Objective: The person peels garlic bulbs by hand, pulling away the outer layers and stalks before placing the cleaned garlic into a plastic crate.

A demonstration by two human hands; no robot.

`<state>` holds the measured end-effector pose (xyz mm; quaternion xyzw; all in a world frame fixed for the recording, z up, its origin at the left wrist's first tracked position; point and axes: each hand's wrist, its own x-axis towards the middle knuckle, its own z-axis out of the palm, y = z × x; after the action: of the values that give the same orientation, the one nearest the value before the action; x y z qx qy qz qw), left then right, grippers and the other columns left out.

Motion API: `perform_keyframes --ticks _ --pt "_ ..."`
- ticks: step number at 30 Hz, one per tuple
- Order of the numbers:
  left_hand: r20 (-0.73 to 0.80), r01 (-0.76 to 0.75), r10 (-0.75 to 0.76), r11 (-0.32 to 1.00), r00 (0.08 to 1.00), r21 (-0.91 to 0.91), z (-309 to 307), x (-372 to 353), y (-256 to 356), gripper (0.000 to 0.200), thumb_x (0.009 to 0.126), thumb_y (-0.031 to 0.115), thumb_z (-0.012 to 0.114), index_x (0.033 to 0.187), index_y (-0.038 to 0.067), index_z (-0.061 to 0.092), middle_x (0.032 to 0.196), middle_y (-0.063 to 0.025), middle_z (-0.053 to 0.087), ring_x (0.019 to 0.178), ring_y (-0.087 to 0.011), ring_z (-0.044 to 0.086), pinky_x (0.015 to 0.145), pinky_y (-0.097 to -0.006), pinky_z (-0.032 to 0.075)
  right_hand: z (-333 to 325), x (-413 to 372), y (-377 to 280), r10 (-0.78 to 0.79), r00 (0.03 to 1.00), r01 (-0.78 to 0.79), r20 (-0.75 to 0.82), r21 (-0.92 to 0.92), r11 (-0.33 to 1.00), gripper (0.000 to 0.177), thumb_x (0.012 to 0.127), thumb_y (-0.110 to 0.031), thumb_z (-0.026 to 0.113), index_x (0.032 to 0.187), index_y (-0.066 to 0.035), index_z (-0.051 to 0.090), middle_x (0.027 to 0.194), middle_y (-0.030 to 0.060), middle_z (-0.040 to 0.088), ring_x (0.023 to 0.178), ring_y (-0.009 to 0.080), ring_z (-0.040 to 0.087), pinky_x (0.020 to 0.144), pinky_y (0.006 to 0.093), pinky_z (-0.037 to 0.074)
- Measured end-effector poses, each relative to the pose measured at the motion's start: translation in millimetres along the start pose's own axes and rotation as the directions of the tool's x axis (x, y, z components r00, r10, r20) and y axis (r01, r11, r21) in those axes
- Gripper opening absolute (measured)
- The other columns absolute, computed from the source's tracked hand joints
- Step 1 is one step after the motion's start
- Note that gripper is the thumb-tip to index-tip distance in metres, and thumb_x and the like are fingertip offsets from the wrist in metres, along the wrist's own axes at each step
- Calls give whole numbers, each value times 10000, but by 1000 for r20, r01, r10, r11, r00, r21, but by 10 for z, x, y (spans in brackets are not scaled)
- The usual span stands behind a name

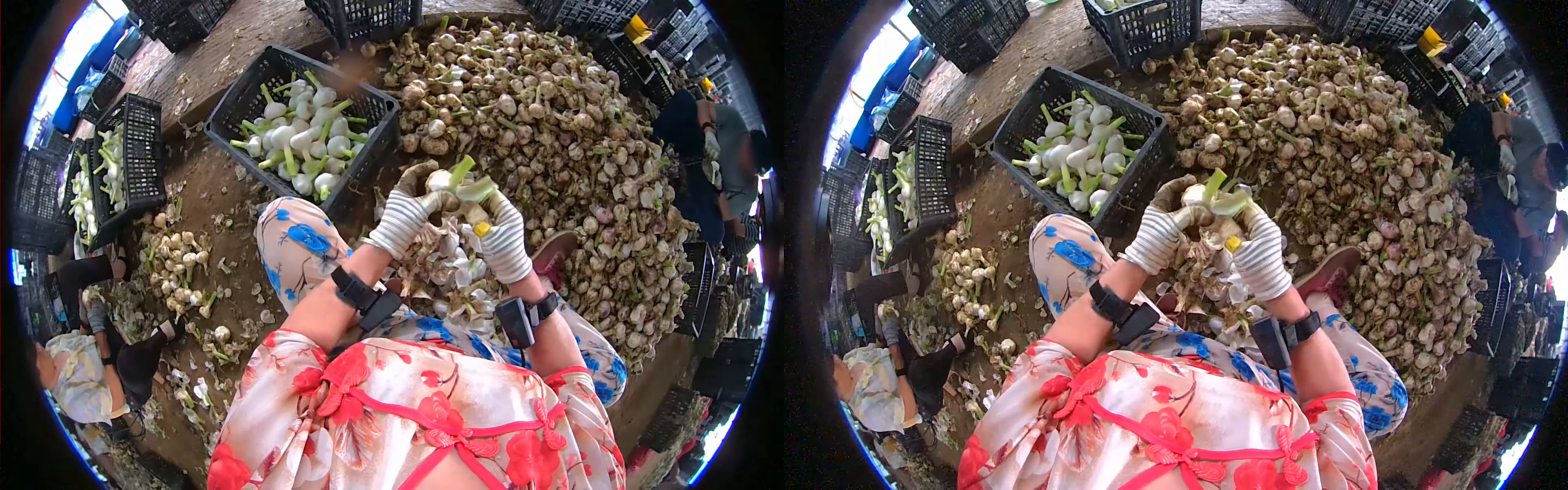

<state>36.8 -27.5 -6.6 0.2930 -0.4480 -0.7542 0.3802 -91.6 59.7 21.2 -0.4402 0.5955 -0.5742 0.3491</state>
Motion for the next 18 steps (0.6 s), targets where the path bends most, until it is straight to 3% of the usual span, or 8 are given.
perform_keyframes --ticks 7,8,10,11,12,14,16,18 --pt "275 209 -175 973 945 -101 89 -150 207 486 725 94 638 1171 21 461 993 -91 581 776 -145 594 602 -270 519 -374 458 314 -205 974 112 -100 -575 811 205 734 -17 562 936 20 577 841 181 616 733 201 590 681 303 469" --pt "314 288 -229 945 921 -155 78 -169 288 471 742 99 615 1180 22 459 999 -86 578 785 -137 589 634 -266 516 -344 421 195 -67 995 11 -80 -561 828 212 744 -20 553 953 5 573 870 140 622 759 187 601 691 289 476" --pt "310 319 -255 931 916 -176 17 -139 321 457 760 103 587 1191 21 457 1009 -80 575 786 -128 585 658 -255 509 -332 347 189 36 997 -33 67 -51 998 281 768 -52 569 1047 -27 539 959 93 603 759 171 605 663 269 496" --pt "317 363 -291 911 902 -196 0 -115 320 443 779 106 559 1201 21 455 1018 -74 572 787 -120 582 681 -244 502 -311 228 -97 357 902 -428 244 387 817 372 789 -121 604 1135 -62 482 1038 58 562 784 144 592 635 243 510" --pt "317 363 -291 910 903 -199 3 -98 277 443 779 106 559 1201 21 455 1018 -74 572 787 -120 582 681 -244 502 -322 211 -135 335 850 -512 407 486 709 433 792 -187 629 1171 -76 451 1063 72 546 835 135 574 618 248 519" --pt "262 194 -163 976 951 -98 44 -74 151 427 804 123 531 1210 17 454 1010 -60 577 794 -103 580 685 -225 496 -227 111 -217 320 906 -414 275 425 805 442 789 -222 641 1160 -59 464 1047 65 547 869 112 549 617 228 501" --pt "271 197 -194 980 943 18 28 -86 185 438 808 145 533 1218 13 451 1007 -50 582 818 -94 580 685 -211 488 -190 152 56 48 987 -62 152 90 994 365 799 -226 640 1077 -16 532 938 32 576 787 69 525 594 192 455" --pt "333 341 -315 940 888 -21 -1 -103 229 441 817 165 527 1223 13 447 1008 -46 587 863 -83 566 730 -210 470 -224 139 -57 295 941 -326 169 208 922 307 812 -229 628 1026 -17 565 851 17 597 715 61 535 589 194 458"
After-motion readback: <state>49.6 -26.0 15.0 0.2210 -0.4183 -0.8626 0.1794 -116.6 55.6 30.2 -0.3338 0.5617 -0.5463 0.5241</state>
